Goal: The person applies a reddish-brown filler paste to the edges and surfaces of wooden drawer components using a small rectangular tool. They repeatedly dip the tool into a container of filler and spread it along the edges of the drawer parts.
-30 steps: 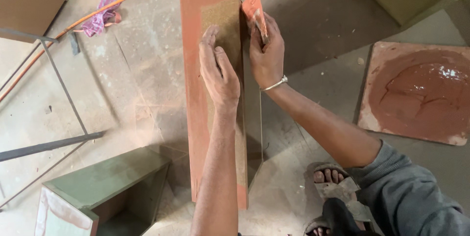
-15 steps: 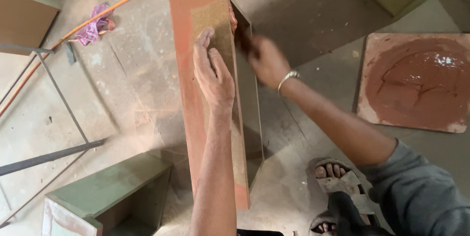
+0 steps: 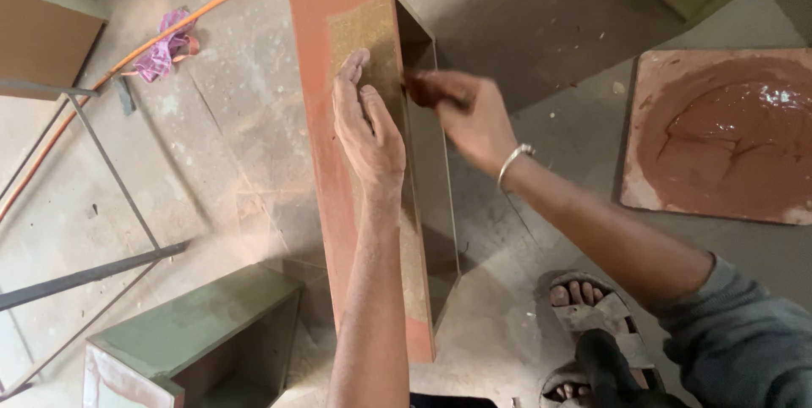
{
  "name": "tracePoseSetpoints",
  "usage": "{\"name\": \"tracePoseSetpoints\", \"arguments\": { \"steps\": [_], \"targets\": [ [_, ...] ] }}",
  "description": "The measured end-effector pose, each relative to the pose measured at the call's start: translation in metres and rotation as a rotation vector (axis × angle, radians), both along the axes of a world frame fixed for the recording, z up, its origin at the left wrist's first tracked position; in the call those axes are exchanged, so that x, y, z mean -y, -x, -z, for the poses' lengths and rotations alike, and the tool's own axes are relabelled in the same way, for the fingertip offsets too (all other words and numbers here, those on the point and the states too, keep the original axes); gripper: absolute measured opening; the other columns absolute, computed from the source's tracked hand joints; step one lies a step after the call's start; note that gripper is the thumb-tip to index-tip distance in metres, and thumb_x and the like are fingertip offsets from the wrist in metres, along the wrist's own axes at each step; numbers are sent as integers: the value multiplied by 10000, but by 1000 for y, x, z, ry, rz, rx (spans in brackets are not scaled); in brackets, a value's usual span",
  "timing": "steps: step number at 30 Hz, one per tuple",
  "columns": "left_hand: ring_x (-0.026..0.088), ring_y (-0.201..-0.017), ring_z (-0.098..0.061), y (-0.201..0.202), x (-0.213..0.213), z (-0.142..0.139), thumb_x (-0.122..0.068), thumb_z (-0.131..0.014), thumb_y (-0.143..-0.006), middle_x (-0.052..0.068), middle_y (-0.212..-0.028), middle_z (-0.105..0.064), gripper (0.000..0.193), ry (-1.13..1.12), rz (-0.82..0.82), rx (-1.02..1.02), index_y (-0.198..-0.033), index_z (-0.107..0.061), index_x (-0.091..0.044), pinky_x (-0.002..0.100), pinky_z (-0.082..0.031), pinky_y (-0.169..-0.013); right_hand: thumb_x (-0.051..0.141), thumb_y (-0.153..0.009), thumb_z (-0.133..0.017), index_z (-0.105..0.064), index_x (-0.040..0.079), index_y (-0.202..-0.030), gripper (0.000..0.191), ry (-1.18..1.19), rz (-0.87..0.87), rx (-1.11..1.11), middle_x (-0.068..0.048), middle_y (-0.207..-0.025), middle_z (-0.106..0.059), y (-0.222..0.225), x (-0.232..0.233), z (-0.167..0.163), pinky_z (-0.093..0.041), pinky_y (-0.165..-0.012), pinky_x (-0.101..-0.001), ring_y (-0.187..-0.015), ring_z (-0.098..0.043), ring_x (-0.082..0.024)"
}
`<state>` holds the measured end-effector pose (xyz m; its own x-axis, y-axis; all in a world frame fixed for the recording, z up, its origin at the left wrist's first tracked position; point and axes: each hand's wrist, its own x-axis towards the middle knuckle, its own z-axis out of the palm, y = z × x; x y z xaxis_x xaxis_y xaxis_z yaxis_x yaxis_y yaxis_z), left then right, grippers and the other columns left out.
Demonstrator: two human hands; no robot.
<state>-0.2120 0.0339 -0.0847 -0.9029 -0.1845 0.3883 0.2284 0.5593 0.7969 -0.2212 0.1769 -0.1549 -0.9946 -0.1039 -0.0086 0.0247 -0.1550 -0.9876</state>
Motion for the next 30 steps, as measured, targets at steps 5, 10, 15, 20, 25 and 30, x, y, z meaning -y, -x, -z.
{"name": "tracePoseSetpoints", "arguments": {
  "steps": [5,10,15,20,25,30],
  "targets": [
    [332,-1344,-612,2,-4,-2,21,-392,-1021,201,-1387,-646,392,61,0,-1,-1374,-562,40,420,-461,-1189,-19,-952,-560,-729,-50,-1126,244,293,210,0,1,-968,-692,76,5,8,-527,-795,-267,-884,-626,-73],
    [335,-1350,-611,3,-7,-3,19,-391,-1021,202,-1390,-646,393,48,3,18,-1369,-574,37,422,-460,-1201,44,-976,-590,-702,-63,-1093,195,179,197,-36,-59,-861,-717,98,28,11,-529,-685,-306,-765,-646,-106],
    [336,-1352,-610,3,-5,-4,19,-391,-1021,203,-1391,-642,396,52,9,23,-1373,-571,37,423,-456,-1206,-28,-840,-487,-609,-67,-1325,502,-102,-117,-362,-154,-1045,-755,81,18,9,-534,-841,-343,-946,-686,-187],
    [339,-1356,-610,4,-5,-5,25,-407,-1013,202,-1397,-641,397,90,15,-3,-1375,-571,31,419,-462,-1199,10,-865,-519,-678,-9,-1242,410,-242,178,-84,-166,-1003,-752,117,10,-5,-535,-822,-317,-897,-708,-186],
    [335,-1399,-545,6,-6,-1,35,-433,-986,169,-1418,-622,426,207,24,8,-1386,-578,19,426,-419,-1219,13,-876,-582,-726,-21,-1149,311,-201,226,-215,-146,-1044,-781,107,12,-6,-556,-878,-314,-966,-723,-166],
    [334,-1441,-497,8,-6,3,45,-435,-975,149,-1444,-611,444,299,46,0,-1393,-583,11,434,-380,-1244,-10,-886,-545,-732,-16,-1177,345,-150,97,-217,-132,-1149,-779,87,-5,-3,-551,-964,-305,-1104,-719,-160]
  ]
}}
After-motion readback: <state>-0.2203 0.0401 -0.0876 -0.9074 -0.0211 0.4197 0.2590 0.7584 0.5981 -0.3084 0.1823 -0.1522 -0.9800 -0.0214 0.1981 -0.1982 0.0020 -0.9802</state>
